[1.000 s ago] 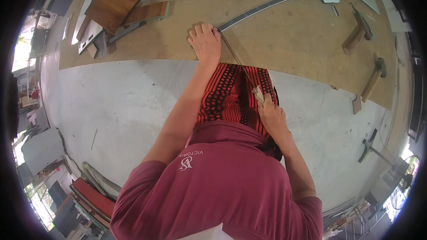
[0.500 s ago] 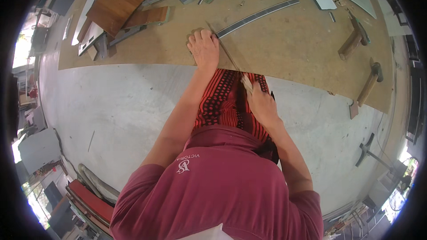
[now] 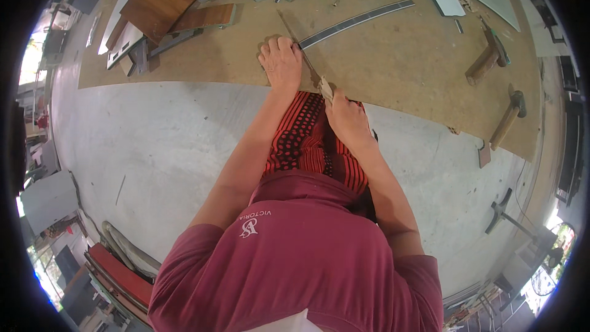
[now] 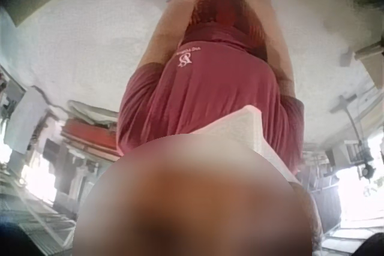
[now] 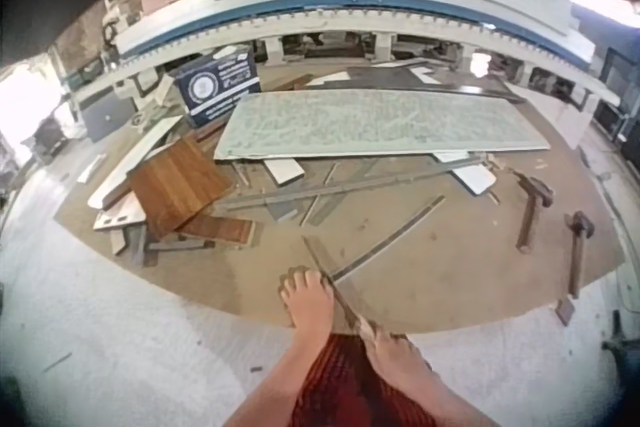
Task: The person cuts a strip of wood or laminate material using a manual handsaw while the material is braced on a workbench.
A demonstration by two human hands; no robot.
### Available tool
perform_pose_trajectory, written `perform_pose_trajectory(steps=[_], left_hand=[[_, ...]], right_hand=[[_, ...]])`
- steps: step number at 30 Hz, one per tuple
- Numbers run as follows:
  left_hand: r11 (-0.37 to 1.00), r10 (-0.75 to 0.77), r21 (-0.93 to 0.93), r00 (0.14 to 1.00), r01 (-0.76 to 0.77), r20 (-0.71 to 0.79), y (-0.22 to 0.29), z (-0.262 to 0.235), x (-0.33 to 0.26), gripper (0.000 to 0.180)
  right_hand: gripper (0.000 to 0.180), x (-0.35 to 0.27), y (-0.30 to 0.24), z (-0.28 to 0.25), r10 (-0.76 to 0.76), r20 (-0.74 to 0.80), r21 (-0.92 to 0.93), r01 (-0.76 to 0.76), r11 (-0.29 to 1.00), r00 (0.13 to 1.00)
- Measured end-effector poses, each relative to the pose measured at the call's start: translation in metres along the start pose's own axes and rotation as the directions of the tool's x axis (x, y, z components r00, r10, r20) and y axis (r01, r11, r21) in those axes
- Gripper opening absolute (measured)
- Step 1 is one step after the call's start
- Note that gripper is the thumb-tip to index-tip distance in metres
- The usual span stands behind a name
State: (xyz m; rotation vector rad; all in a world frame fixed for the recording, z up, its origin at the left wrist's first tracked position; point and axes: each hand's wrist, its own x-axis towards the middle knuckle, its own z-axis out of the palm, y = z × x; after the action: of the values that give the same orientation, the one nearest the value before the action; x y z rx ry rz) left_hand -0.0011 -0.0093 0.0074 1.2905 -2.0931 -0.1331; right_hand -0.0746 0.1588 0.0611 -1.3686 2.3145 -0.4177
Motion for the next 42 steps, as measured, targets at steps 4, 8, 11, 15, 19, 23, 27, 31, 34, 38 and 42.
perform_pose_trajectory(steps=[4, 8, 11, 15, 19, 23, 27, 31, 34, 38, 42], left_hand=[[1.000, -0.016, 0.005, 1.000, 0.016, 0.027, 0.001, 0.000, 0.000, 0.016], [1.000, -0.006, -0.021, 1.000, 0.006, -0.008, -0.003, -0.002, 0.000, 0.017], [1.000, 0.003, -0.029, 1.000, -0.003, 0.001, -0.001, 0.000, 0.001, 0.017], [0.999, -0.026, -0.025, 1.000, 0.026, -0.012, 0.001, 0.001, 0.002, 0.017], [0.999, -0.012, -0.041, 1.000, 0.012, -0.007, -0.001, 0.001, -0.001, 0.017], [0.998, 0.003, -0.059, 1.000, -0.004, -0.024, -0.007, -0.002, 0.001, 0.014], [0.977, -0.013, -0.213, 0.999, 0.002, -0.049, -0.033, -0.019, 0.012, 0.012], [0.942, -0.147, -0.319, 0.982, 0.104, -0.115, -0.057, -0.037, 0.019, 0.013], [0.954, -0.145, -0.277, 0.984, 0.111, -0.106, -0.062, -0.035, 0.010, 0.012], [0.990, -0.104, -0.109, 0.991, 0.094, -0.087, -0.042, -0.037, -0.007, 0.013], [0.997, -0.077, -0.015, 0.993, 0.076, -0.085, -0.031, -0.031, -0.018, 0.013]], right_hand=[[0.030, -0.021, 0.008, -0.006, 0.114, 0.108, -0.011, -0.113, 0.994, 0.988], [0.030, -0.076, 0.031, -0.011, 0.149, 0.146, 0.061, -0.159, 0.985, 0.978], [0.030, -0.093, 0.041, -0.008, 0.214, 0.148, -0.047, -0.209, 0.977, 0.966], [0.028, -0.083, 0.044, -0.009, 0.092, 0.102, -0.004, -0.092, 0.996, 0.991], [0.026, -0.084, 0.053, -0.013, 0.051, 0.154, -0.018, -0.049, 0.999, 0.987], [0.025, -0.085, 0.054, -0.017, 0.063, 0.107, 0.091, -0.073, 0.993, 0.992], [0.025, -0.080, 0.043, -0.013, 0.108, 0.039, 0.205, -0.114, 0.972, 0.993], [0.024, -0.073, 0.039, 0.003, 0.060, 0.041, 0.171, -0.066, 0.983, 0.997], [0.023, -0.066, 0.031, 0.010, 0.011, 0.042, 0.119, -0.016, 0.993, 0.999], [0.022, -0.059, 0.023, 0.019, -0.023, 0.056, 0.050, 0.020, 0.999, 0.998], [0.023, -0.056, 0.009, 0.018, -0.005, 0.101, 0.032, 0.002, 0.999, 0.995]])
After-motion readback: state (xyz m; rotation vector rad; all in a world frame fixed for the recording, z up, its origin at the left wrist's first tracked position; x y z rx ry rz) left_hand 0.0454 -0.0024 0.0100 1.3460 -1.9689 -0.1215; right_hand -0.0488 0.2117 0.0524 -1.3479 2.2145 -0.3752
